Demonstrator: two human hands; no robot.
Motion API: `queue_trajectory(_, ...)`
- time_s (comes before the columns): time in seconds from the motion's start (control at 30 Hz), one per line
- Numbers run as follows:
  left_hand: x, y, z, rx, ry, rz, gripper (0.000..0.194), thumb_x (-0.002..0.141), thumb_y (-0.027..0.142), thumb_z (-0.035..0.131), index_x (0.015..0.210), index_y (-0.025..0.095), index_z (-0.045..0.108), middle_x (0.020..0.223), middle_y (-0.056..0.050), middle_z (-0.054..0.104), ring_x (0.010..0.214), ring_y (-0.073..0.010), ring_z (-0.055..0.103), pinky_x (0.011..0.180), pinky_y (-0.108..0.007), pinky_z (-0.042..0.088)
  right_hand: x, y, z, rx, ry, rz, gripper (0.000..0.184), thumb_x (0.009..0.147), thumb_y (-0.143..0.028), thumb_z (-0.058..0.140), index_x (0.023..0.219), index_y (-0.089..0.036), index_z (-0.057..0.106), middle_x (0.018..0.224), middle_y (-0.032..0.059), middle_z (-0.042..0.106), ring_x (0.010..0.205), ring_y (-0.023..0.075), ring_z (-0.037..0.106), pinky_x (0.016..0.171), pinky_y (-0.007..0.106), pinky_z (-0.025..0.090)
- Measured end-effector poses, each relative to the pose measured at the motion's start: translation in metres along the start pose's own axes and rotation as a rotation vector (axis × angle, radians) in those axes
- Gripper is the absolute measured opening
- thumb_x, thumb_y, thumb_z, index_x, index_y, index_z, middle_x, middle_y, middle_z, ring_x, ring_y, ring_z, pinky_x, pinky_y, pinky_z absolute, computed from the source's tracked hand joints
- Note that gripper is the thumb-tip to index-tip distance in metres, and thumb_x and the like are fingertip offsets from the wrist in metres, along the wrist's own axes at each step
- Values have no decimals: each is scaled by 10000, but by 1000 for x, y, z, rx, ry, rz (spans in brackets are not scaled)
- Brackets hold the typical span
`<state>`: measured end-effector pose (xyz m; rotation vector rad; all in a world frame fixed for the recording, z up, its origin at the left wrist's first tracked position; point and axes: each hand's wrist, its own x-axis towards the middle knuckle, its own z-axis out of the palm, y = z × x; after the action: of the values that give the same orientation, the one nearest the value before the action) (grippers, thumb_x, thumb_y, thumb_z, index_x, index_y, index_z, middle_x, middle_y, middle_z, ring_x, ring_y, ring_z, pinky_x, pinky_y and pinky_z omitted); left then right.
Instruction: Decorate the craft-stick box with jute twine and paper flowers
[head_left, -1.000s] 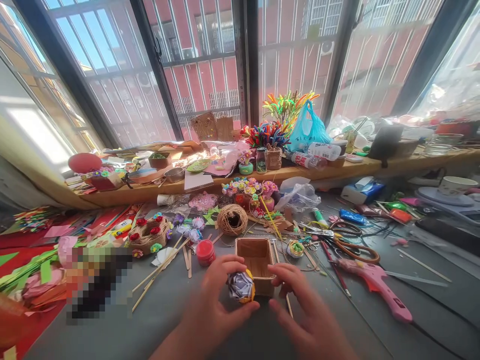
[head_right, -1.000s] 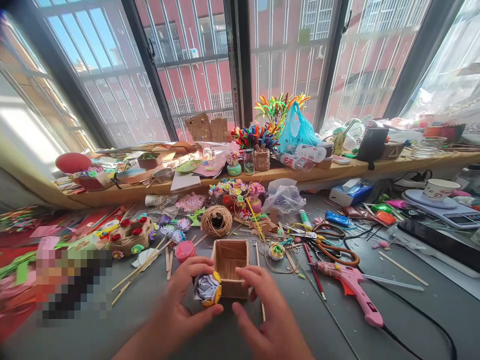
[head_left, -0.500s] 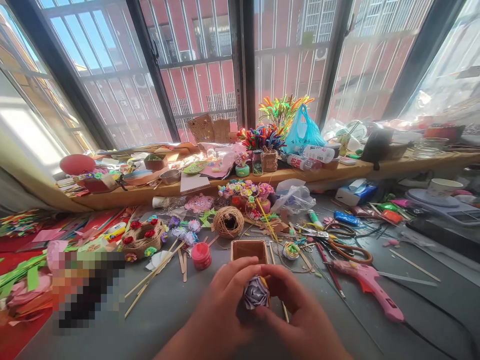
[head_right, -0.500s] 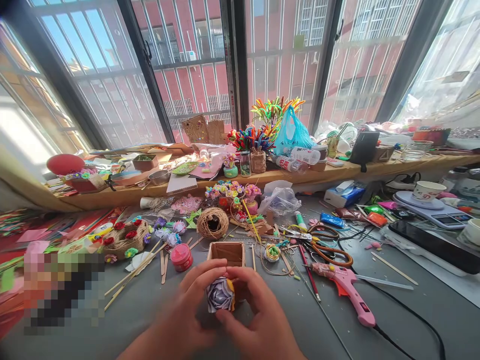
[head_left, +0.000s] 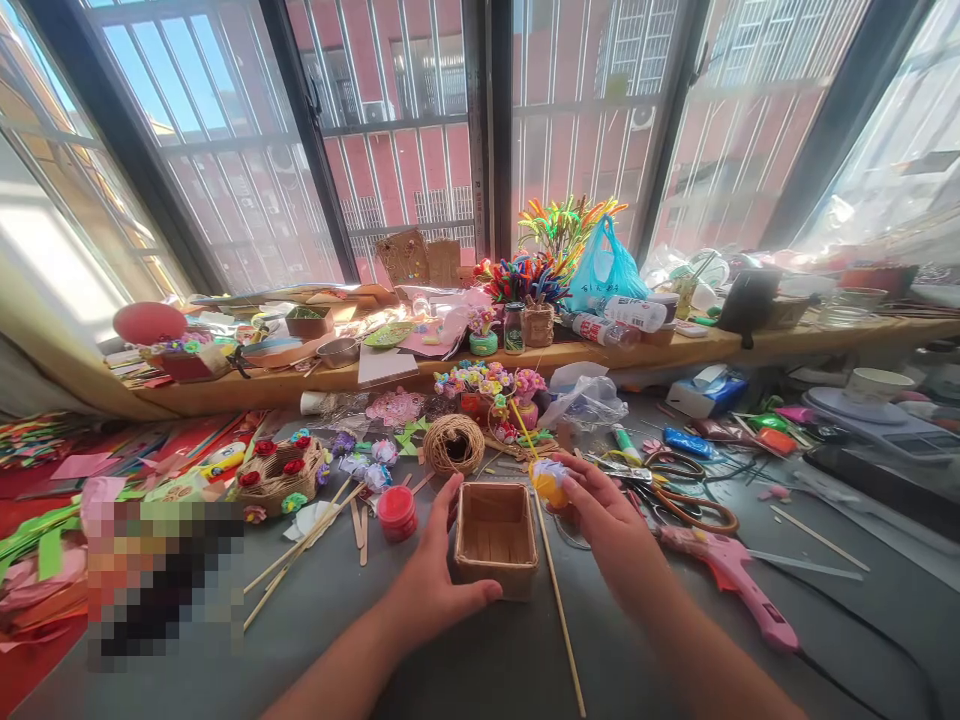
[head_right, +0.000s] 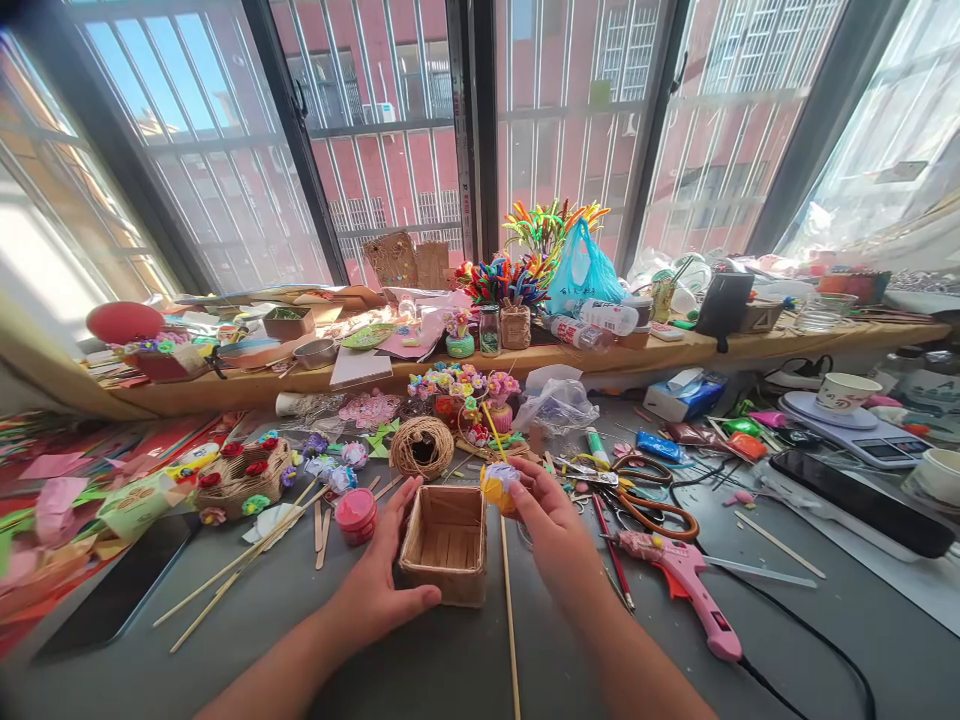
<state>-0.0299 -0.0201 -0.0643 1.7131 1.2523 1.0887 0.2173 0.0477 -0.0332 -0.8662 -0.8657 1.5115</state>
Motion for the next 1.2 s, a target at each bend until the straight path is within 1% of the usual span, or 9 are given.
queue_trajectory(0.07,5,-5,4,-66,19,3,1271,760,663,855,1689,288,73,1757,-184,220,1624,-388,239,1320,-604,205,9,7,3,29,7,-4,531,781,-570,877,1211,-284,754,1329,48,758,1111,255,727,822,310,630)
queue_trajectory(0.2,9,-11,7,-173,42,-22,1329,676,661,917,1683,279,138,1694,-185,361,1568,-399,365,1288,-583,301,16,29,3,82,36,17,434,856,-583,769,1159,-275,736,1225,61,789,1023,274,759,821,383,646)
queue_trajectory(0.33,7,-10,6,-245,-13,-55,1304,633,607,967,1659,277,233,1650,-180,448,1519,-393,451,1253,-559,374,10,37,4,40,29,-2,464,834,-556,818,1186,-269,722,1205,70,792,1116,293,738,903,400,622)
queue_trajectory(0.43,7,-11,5,-265,-21,-73,1295,629,586,979,1653,270,251,1647,-187,454,1517,-394,453,1251,-565,371,5,34,2,-127,-26,-128,532,804,-500,876,1249,-259,711,1184,81,789,1097,282,730,962,410,592)
queue_trajectory(0.57,5,-11,6,-256,-18,-63,1275,641,559,983,1649,279,255,1662,-186,431,1523,-397,441,1258,-579,351,3,33,-4,-382,-70,-323,479,863,-476,822,1277,-259,718,1337,110,710,1129,285,694,970,431,586)
queue_trajectory(0.77,4,-13,7,-216,-2,-29,1250,653,565,971,1643,275,266,1651,-191,443,1504,-417,462,1241,-584,380,6,38,-2,-414,-130,-384,596,883,-353,792,1433,-275,576,1351,111,687,1144,271,693,1018,461,566)
queue_trajectory(0.93,2,-16,9,-120,27,-31,1290,610,611,976,1641,268,280,1639,-194,443,1481,-425,480,1228,-589,395,8,33,2,-518,-162,-452,406,843,-314,799,1234,-254,711,1322,114,675,1230,297,655,1040,447,550)
queue_trajectory(1.03,1,-15,9,-95,32,-13,1268,631,599,970,1638,269,275,1644,-194,428,1477,-417,482,1236,-600,375,6,28,5,-526,-150,-424,424,832,-332,795,1241,-253,716,1326,112,691,1227,300,660,1043,447,541)
queue_trajectory(1.2,1,-13,10,-110,23,4,1250,634,575,974,1631,271,285,1634,-190,440,1458,-417,497,1224,-603,389,1,21,9,-500,-165,-233,519,809,-392,805,1294,-241,700,1118,81,798,990,275,739,928,438,574)
